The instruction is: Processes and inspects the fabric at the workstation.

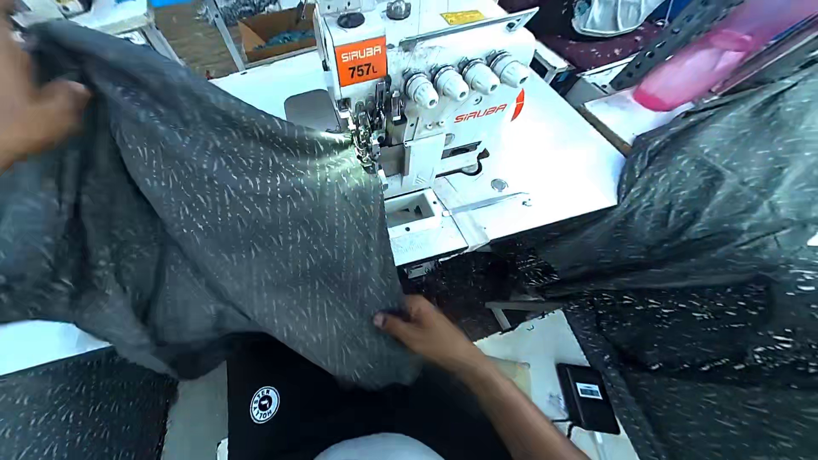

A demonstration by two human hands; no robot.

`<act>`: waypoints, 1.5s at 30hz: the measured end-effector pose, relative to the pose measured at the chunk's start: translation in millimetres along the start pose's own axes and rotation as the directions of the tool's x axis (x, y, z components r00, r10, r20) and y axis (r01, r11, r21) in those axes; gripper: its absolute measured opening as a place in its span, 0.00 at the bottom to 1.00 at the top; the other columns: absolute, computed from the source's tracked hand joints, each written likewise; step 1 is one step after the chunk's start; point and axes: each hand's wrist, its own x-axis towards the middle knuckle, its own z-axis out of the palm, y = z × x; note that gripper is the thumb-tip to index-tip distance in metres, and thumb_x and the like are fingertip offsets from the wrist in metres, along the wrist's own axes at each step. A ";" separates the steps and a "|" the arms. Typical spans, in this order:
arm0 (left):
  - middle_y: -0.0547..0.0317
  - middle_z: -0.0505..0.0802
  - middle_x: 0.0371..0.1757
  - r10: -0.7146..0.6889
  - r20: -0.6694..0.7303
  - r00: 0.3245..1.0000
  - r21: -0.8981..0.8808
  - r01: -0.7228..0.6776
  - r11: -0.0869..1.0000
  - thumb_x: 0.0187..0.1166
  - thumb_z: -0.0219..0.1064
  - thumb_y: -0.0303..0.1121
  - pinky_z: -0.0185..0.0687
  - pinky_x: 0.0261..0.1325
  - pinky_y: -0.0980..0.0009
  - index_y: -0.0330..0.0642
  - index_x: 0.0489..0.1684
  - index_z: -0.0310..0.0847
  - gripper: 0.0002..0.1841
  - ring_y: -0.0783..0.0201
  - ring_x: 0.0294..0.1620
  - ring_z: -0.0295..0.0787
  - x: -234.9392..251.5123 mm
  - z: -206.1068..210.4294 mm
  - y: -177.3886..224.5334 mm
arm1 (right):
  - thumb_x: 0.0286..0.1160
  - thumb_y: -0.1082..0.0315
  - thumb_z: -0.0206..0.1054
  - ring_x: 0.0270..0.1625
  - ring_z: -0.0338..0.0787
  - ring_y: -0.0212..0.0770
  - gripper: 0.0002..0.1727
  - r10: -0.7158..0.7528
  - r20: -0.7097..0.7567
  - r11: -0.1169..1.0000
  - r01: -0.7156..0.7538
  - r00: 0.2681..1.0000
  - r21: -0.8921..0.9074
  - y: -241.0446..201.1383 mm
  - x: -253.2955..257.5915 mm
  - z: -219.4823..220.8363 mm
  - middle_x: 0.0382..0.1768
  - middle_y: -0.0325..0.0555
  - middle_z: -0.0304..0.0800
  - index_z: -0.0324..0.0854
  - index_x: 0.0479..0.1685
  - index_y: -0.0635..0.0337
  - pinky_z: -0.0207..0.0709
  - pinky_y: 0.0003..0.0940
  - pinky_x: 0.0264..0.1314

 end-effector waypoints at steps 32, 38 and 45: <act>0.58 0.90 0.67 0.314 0.028 0.949 -0.395 -0.278 0.876 0.91 0.51 0.42 0.79 0.73 0.56 0.43 0.68 0.86 0.21 0.61 0.70 0.84 -155.1 80.3 213.3 | 0.86 0.67 0.63 0.36 0.91 0.34 0.10 -0.058 -0.002 0.942 0.055 0.998 0.330 -5.8 -14.3 -8.8 0.34 0.45 0.92 0.88 0.45 0.63 0.88 0.33 0.44; 0.55 0.73 0.88 0.246 0.222 0.944 -0.112 -0.225 0.968 0.90 0.38 0.48 0.61 0.83 0.41 0.44 0.85 0.71 0.31 0.49 0.88 0.65 -99.4 111.5 228.9 | 0.86 0.63 0.64 0.33 0.88 0.27 0.11 -0.137 -0.142 0.929 0.177 0.980 0.325 -7.5 -30.3 -13.0 0.30 0.36 0.90 0.88 0.41 0.59 0.84 0.26 0.38; 0.55 0.61 0.95 0.234 0.297 0.926 -0.159 -0.193 0.968 0.90 0.34 0.54 0.40 0.91 0.35 0.45 0.93 0.58 0.36 0.50 0.97 0.46 -51.7 135.6 205.3 | 0.86 0.65 0.63 0.32 0.90 0.32 0.12 -0.214 -0.165 0.921 0.255 0.963 0.293 -32.5 -6.7 -14.1 0.30 0.43 0.91 0.89 0.43 0.62 0.87 0.29 0.36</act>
